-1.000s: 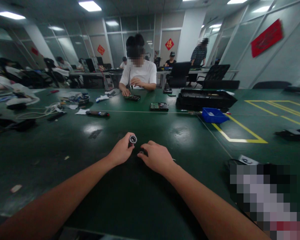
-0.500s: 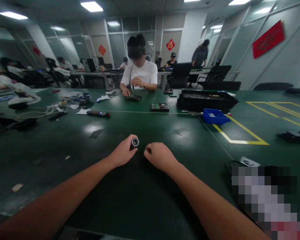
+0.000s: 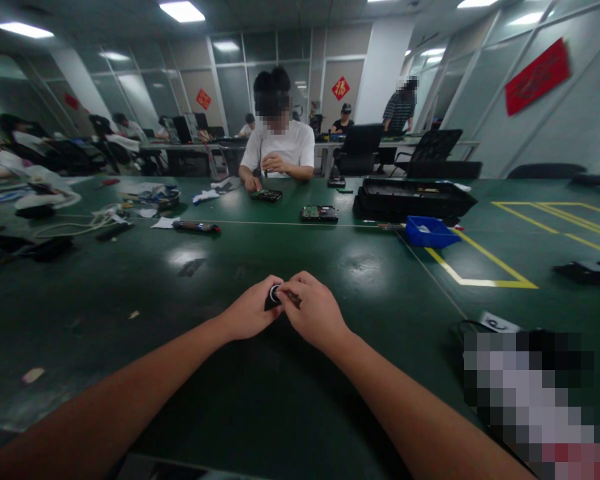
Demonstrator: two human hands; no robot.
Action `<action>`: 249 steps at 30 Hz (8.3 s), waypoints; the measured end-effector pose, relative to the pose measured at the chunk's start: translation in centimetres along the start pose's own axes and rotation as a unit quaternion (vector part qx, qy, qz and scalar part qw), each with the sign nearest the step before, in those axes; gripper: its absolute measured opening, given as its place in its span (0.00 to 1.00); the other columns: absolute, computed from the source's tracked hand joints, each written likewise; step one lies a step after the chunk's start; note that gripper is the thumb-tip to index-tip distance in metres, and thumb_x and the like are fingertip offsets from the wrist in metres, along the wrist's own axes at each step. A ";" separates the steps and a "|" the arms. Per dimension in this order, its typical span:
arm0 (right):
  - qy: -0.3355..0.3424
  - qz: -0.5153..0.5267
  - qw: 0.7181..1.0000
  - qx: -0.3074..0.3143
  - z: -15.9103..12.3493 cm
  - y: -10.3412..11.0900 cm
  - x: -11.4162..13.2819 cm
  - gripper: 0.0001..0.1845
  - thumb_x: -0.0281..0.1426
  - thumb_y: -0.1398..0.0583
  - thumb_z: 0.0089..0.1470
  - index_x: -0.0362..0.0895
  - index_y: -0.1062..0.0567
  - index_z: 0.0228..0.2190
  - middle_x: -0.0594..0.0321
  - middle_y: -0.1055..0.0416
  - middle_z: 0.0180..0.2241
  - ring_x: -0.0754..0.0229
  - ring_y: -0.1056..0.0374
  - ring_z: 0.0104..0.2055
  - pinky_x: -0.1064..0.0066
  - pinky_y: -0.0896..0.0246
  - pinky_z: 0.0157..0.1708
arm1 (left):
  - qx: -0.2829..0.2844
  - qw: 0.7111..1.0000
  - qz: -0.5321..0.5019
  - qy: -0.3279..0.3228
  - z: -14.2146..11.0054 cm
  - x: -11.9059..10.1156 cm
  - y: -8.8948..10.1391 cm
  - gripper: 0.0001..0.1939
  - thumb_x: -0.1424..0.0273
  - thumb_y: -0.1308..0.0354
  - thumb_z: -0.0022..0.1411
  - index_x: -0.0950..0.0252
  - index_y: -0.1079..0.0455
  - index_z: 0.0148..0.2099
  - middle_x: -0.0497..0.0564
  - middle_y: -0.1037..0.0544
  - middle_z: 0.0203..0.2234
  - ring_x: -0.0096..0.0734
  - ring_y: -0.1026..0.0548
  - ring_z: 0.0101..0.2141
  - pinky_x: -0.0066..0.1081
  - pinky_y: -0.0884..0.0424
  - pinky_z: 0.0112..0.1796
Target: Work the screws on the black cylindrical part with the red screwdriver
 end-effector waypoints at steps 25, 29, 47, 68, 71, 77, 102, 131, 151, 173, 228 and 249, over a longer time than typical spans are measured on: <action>-0.120 0.104 0.986 -0.046 -0.5 3.1 -2.4 0.17 0.45 0.40 0.58 0.45 0.24 0.28 0.65 0.30 0.23 0.60 0.34 0.26 0.67 0.43 0.27 | -0.033 0.996 -0.062 0.058 0.0 1.7 1.1 0.08 0.71 0.44 0.64 0.61 0.37 0.46 0.47 0.27 0.36 0.32 0.30 0.36 0.32 0.36 0.38; -0.113 0.223 0.961 -0.119 -1.0 4.0 -2.5 0.15 0.42 0.42 0.61 0.44 0.26 0.31 0.65 0.28 0.24 0.61 0.31 0.27 0.68 0.37 0.28 | -0.044 0.995 -0.073 0.058 0.0 2.0 1.3 0.10 0.70 0.44 0.64 0.61 0.36 0.47 0.47 0.27 0.37 0.32 0.29 0.38 0.32 0.35 0.40; -0.125 0.240 0.950 -0.157 -1.2 3.9 -3.5 0.13 0.41 0.42 0.61 0.44 0.25 0.39 0.59 0.22 0.32 0.57 0.25 0.34 0.64 0.30 0.37 | -0.047 0.996 -0.062 0.052 0.0 1.7 1.6 0.08 0.70 0.44 0.64 0.62 0.35 0.46 0.47 0.27 0.37 0.32 0.30 0.37 0.33 0.35 0.40; -0.038 0.122 0.985 -0.117 -1.0 4.2 -1.3 0.13 0.32 0.42 0.59 0.46 0.28 0.46 0.58 0.23 0.40 0.56 0.26 0.39 0.63 0.33 0.40 | -0.047 0.996 -0.047 0.051 0.0 1.7 1.6 0.07 0.69 0.44 0.64 0.62 0.36 0.45 0.47 0.28 0.35 0.31 0.31 0.36 0.31 0.36 0.38; -0.037 0.146 0.984 -0.097 -1.0 3.7 -1.4 0.20 0.32 0.43 0.60 0.48 0.33 0.54 0.56 0.24 0.45 0.55 0.26 0.43 0.62 0.32 0.43 | -0.042 0.997 -0.045 0.055 -0.1 1.8 1.5 0.07 0.69 0.44 0.64 0.62 0.35 0.45 0.46 0.28 0.35 0.31 0.31 0.35 0.31 0.37 0.37; -0.090 0.033 0.989 -0.111 -1.0 4.4 -1.8 0.18 0.41 0.49 0.66 0.47 0.27 0.49 0.60 0.21 0.32 0.57 0.26 0.31 0.66 0.37 0.32 | -0.039 0.996 -0.045 0.064 -0.1 2.0 1.5 0.07 0.68 0.44 0.64 0.62 0.36 0.45 0.46 0.28 0.35 0.31 0.31 0.35 0.32 0.36 0.38; -0.176 0.358 0.899 -0.179 -1.2 3.0 -6.1 0.13 0.42 0.44 0.62 0.45 0.29 0.36 0.59 0.27 0.32 0.59 0.29 0.33 0.63 0.31 0.36 | -0.025 0.999 -0.026 0.033 -0.1 1.0 1.6 0.09 0.66 0.44 0.65 0.62 0.36 0.46 0.48 0.27 0.37 0.34 0.29 0.38 0.34 0.35 0.40; -0.045 0.075 0.989 -0.119 -1.3 4.3 -0.4 0.12 0.34 0.44 0.62 0.44 0.28 0.45 0.60 0.24 0.33 0.59 0.27 0.33 0.69 0.36 0.32 | -0.021 0.999 -0.035 0.031 0.1 1.8 0.9 0.08 0.68 0.44 0.66 0.61 0.37 0.46 0.46 0.29 0.35 0.31 0.31 0.36 0.31 0.38 0.37; -0.269 0.503 0.811 -0.135 -1.6 0.0 -7.0 0.14 0.44 0.40 0.57 0.45 0.27 0.32 0.63 0.29 0.26 0.60 0.32 0.28 0.65 0.33 0.31 | -0.046 0.998 -0.018 0.032 0.0 1.3 1.9 0.09 0.69 0.43 0.64 0.63 0.37 0.46 0.48 0.28 0.36 0.32 0.30 0.36 0.32 0.36 0.38; -0.123 0.054 0.981 -0.139 -1.5 4.7 -2.0 0.18 0.46 0.40 0.58 0.46 0.28 0.24 0.66 0.30 0.19 0.64 0.37 0.20 0.70 0.47 0.21 | -0.032 0.998 -0.002 0.055 -0.2 2.0 1.6 0.16 0.73 0.37 0.58 0.61 0.37 0.47 0.48 0.26 0.38 0.35 0.28 0.38 0.33 0.34 0.39; -0.112 0.250 0.952 -0.136 -1.5 3.3 -2.6 0.13 0.39 0.43 0.63 0.46 0.30 0.45 0.58 0.25 0.36 0.56 0.26 0.38 0.62 0.32 0.40 | -0.044 0.996 -0.034 0.070 -0.2 2.2 1.6 0.14 0.73 0.42 0.62 0.62 0.39 0.49 0.49 0.26 0.38 0.34 0.27 0.38 0.33 0.35 0.39; -0.290 0.498 0.804 -0.144 -1.7 0.0 -8.2 0.15 0.43 0.39 0.56 0.44 0.27 0.32 0.64 0.29 0.25 0.62 0.32 0.27 0.68 0.35 0.29 | -0.028 0.999 0.009 0.038 -0.2 1.6 1.2 0.09 0.71 0.44 0.65 0.62 0.37 0.47 0.50 0.27 0.39 0.36 0.30 0.40 0.34 0.36 0.40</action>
Point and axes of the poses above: each hand's wrist, its own z-axis towards the middle knuckle, its own y-axis out of the back of the hand, x = y × z, the point moved 10 cm from there along z, towards the middle knuckle
